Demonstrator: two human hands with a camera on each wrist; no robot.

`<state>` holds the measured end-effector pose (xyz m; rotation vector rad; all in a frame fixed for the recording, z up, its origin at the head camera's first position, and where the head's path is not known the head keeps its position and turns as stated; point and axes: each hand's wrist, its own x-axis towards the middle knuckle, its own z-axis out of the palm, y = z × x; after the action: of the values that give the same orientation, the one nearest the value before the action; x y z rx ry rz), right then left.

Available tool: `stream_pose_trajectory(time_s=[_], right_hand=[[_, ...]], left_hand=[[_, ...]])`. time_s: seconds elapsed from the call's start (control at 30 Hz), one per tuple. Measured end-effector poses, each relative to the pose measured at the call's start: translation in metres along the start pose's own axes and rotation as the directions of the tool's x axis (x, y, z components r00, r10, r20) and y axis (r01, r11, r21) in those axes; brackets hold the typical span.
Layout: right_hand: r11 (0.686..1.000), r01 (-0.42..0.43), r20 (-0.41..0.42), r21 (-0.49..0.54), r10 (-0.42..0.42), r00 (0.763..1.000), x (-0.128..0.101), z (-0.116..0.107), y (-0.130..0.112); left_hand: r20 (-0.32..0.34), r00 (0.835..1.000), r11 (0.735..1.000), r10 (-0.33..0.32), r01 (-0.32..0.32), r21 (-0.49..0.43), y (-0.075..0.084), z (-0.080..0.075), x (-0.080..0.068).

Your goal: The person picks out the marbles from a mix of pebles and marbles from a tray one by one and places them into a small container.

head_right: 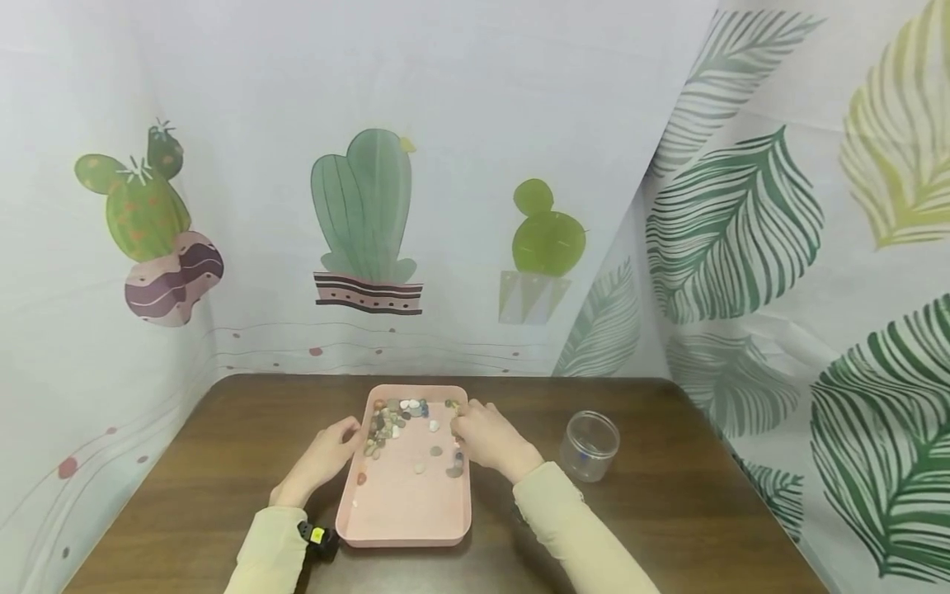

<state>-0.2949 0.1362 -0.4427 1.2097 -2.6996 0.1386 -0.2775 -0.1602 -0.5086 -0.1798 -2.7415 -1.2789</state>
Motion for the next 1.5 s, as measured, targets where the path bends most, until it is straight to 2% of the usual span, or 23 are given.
stream_pose_trajectory(time_s=[0.2,0.47,0.67,0.93,1.07,1.17,1.27,1.4,1.5], right_hand=[[0.995,-0.03,0.112,-0.093,0.04,0.993,0.009,0.003,-0.01],[0.966,-0.091,0.223,-0.241,0.146,0.964,0.022,0.012,-0.018],[0.956,-0.119,0.283,-0.268,0.196,0.939,0.029,0.015,-0.02],[0.94,-0.156,0.342,-0.303,0.26,0.903,0.032,0.01,-0.026],[0.931,-0.137,0.351,-0.339,0.261,0.899,0.03,0.013,-0.028],[0.929,-0.108,0.35,-0.354,0.239,0.906,0.028,0.016,-0.027],[0.947,-0.099,0.317,-0.305,0.199,0.928,0.027,0.015,-0.023],[0.981,-0.159,0.223,-0.112,0.181,0.958,0.026,0.01,-0.014],[0.98,-0.199,0.173,0.024,0.192,0.966,0.02,0.006,-0.009]], left_hand=[[0.0,1.0,1.0,-0.017,0.017,-0.001,-0.001,-0.001,0.0],[0.006,1.0,1.0,-0.012,0.012,-0.004,0.002,0.0,-0.001],[-0.003,1.0,1.0,-0.01,0.01,0.0,0.003,0.001,0.001],[-0.006,1.0,1.0,-0.021,0.021,0.005,0.001,0.002,0.002],[0.0,1.0,1.0,-0.019,0.019,0.006,0.0,0.003,0.001],[0.013,1.0,1.0,-0.016,0.016,0.005,0.0,0.004,0.001],[0.012,1.0,1.0,-0.02,0.02,0.001,-0.001,0.003,0.001],[-0.006,1.0,1.0,-0.018,0.018,0.001,-0.002,0.001,0.002],[0.006,1.0,1.0,-0.014,0.014,-0.002,-0.003,0.002,0.001]])
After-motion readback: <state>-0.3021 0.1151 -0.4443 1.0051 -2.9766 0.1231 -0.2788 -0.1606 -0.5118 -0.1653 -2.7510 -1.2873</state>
